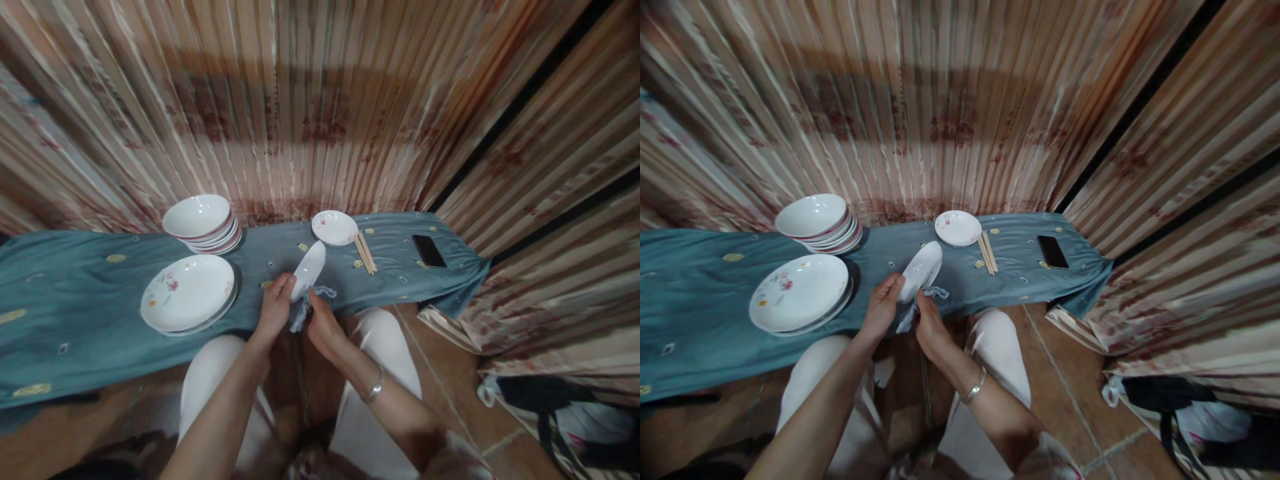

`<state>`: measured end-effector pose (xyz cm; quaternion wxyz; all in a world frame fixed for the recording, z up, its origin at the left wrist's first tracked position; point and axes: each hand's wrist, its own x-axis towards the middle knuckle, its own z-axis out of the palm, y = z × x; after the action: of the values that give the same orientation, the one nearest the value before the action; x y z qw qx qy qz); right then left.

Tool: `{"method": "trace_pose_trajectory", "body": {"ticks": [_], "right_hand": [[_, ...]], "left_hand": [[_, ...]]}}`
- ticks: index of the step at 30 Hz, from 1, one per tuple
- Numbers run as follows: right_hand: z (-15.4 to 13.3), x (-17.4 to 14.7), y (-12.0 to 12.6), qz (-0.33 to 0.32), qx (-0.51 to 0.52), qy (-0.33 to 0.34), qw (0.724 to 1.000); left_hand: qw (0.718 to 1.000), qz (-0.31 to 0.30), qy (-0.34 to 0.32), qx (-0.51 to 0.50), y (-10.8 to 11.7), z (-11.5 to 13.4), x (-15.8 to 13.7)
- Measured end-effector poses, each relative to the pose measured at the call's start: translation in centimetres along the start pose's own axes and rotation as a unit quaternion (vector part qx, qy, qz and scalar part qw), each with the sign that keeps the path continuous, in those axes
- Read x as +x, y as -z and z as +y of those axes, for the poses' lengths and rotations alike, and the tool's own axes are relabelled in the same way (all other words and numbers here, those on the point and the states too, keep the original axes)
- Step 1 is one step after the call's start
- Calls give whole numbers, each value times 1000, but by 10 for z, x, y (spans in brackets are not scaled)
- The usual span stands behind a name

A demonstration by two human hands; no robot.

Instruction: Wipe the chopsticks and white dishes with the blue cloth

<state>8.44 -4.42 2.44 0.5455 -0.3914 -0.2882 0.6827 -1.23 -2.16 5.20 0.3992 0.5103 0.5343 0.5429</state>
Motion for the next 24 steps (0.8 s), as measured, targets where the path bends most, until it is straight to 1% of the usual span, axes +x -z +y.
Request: {"method": "trace_pose_trajectory", "body": {"ticks": [3,6,10,13,17,20,22,24], "right_hand": [[-16,-12,-2,-16,65,-44,997],[-33,-24,2,-32,88,-56,994],[-54,-34,15,-54,93,-74,991],[-64,-36,26,-41,104,-114,987],[-66,-32,38,-29,101,-155,982],[-59,-26,46,-25,72,-169,983],[-52,-20,51,0,36,-153,988],[-45,-15,57,41,-9,-117,992]], "left_hand": [[999,-29,-20,38,-5,4,-7],[995,-55,-53,67,-11,1,-12],[982,-87,-125,110,-19,-8,-19],[964,-122,-183,150,-25,-12,-24],[927,-166,-252,221,-32,-17,-28],[896,-192,-281,284,-35,-21,-29],[879,-200,-288,323,-38,-24,-29],[867,-203,-294,348,-41,-27,-29]]}}
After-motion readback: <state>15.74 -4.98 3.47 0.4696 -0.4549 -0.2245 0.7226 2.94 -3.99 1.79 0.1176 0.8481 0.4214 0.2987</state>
